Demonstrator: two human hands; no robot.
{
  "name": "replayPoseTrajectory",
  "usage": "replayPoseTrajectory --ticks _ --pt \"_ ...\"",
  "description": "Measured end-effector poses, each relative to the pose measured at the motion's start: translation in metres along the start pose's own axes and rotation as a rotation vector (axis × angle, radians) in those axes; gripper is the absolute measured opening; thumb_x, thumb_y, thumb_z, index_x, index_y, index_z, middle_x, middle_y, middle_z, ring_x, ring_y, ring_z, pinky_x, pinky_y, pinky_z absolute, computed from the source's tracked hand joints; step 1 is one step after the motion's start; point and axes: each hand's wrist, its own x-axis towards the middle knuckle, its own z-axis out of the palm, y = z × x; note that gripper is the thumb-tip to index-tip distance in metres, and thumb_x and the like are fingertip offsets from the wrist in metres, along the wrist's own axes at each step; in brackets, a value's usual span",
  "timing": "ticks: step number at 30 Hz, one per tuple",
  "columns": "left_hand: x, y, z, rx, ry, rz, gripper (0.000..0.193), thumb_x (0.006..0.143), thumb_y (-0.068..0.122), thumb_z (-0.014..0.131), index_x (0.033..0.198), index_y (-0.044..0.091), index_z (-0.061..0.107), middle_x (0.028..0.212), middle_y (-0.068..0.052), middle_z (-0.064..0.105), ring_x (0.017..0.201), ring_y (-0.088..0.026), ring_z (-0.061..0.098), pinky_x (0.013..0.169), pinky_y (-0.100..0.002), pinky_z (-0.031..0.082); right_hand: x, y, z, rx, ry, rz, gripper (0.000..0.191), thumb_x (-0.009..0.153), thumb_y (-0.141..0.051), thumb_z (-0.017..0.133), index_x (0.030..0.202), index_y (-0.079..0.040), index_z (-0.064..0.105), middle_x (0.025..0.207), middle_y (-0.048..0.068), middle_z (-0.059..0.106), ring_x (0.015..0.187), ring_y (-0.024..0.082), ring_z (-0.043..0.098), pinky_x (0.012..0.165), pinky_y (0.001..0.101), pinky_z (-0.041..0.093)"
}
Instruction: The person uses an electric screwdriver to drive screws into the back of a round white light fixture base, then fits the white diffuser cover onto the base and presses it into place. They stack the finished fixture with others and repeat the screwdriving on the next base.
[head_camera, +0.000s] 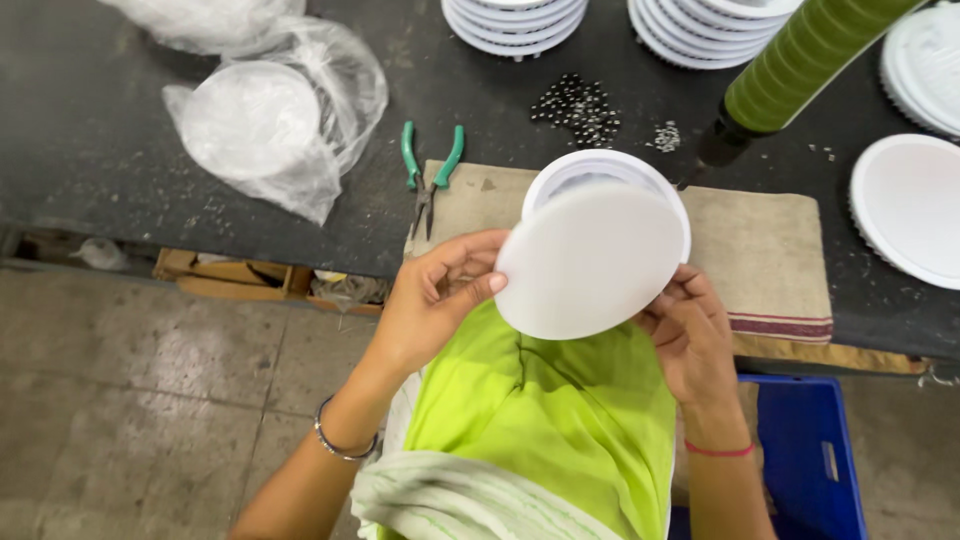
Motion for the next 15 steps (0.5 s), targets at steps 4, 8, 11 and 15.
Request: replayPoseTrajectory --ticks 4,8,11,15 --pt "-0.022 0.019 -0.003 0.21 -0.007 0.071 0.036 0.096 0.0 0.067 0.132 0.003 0.068 0.114 -0.005 0.075 0.105 -0.012 0.072 0.094 -0.028 0.057 0.005 0.002 0.003 -0.062 -0.092 -0.071 0.036 0.104 -0.005 0.056 0.14 -0.007 0.051 0.124 0.007 0.068 0.112 0.019 0.068 0.093 0.0396 0.059" --pt "-0.036 0.036 0.0 0.398 0.06 0.104 0.034 0.096 0.001 0.069 0.129 0.007 0.07 0.108 -0.005 0.075 0.097 -0.011 0.072 0.087 -0.026 0.057 0.007 0.008 0.008 -0.19 -0.166 -0.123 0.028 0.106 -0.003 0.06 0.134 -0.004 0.058 0.12 0.007 0.07 0.111 0.018 0.068 0.099 0.039 0.059" --pt "-0.041 0.044 -0.001 0.393 0.158 0.212 0.033 0.092 0.002 0.073 0.124 0.007 0.068 0.115 -0.004 0.065 0.096 -0.009 0.066 0.085 -0.024 0.055 0.003 0.012 0.004 -0.199 -0.188 -0.151 0.022 0.11 -0.001 0.062 0.132 -0.003 0.06 0.119 0.006 0.069 0.111 0.016 0.066 0.102 0.0357 0.057" --pt "-0.059 0.048 -0.016 0.517 0.084 0.191 0.017 0.098 0.006 0.083 0.112 0.007 0.074 0.103 -0.003 0.067 0.083 -0.01 0.061 0.08 -0.025 0.051 -0.01 0.003 -0.013 -0.21 -0.19 -0.156 0.012 0.116 -0.001 0.063 0.127 -0.004 0.058 0.115 0.005 0.067 0.108 0.016 0.068 0.1 0.0361 0.061"
